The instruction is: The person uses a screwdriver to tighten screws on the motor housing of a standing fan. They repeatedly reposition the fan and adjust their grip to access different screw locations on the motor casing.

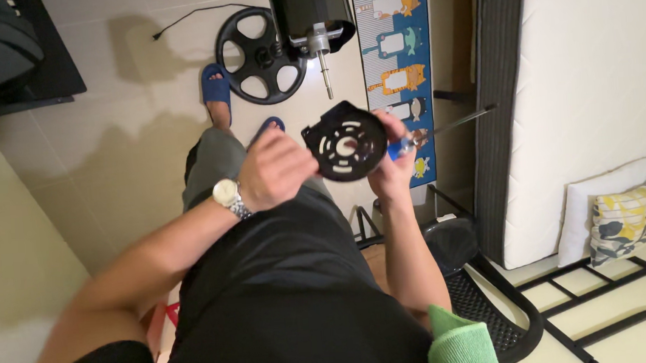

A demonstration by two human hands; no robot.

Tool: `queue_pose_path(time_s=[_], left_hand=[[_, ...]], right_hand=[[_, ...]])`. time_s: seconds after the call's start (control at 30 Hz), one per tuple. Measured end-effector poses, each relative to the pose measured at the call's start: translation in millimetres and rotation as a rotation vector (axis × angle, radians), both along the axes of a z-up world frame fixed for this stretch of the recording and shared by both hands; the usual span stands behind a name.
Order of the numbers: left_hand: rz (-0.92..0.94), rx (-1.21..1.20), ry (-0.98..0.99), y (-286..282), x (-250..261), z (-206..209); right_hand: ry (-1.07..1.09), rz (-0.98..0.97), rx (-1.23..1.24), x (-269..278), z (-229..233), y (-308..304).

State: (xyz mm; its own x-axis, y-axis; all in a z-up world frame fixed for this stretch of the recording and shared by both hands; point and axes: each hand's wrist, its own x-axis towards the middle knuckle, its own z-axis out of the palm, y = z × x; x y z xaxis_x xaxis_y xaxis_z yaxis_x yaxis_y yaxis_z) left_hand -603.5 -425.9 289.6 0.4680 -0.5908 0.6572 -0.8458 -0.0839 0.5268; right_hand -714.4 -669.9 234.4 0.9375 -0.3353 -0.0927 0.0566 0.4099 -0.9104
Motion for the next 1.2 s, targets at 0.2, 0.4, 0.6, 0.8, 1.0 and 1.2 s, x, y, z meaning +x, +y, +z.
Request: queue_pose_path(time_s=[0.2,0.4,0.6,0.8,1.0,1.2], left_hand=[[-0.149,0.221,-0.478,6.0,0.3,15.7],[-0.175,0.194,-0.364,9.9,-7.7,15.4],[-0.33,-0.082,0.611,6.3,6.8,10.3],[-0.776,-0.405,1.322,8.3,9.5,6.0],[-0.822,-0.805,1.562,-5.1,-5.4,1.0],[-0.822,-0.97,1.769,-20.0,-18.7,6.2]], right_hand=[[0.199,0.092,0.228,-28.2,18.6,4.4],[0.234,0.09,0.23,-32.0,10.6,6.1],[0.191,0.208,0.275,-15.2,32.8,11.8],[0.198,0.309,0.34,3.2,61.1,26.3],[0.182,0.288,0.414,4.1,85.7,33.5],[0.242,0.159,0.421,-1.4,106.1,27.9]])
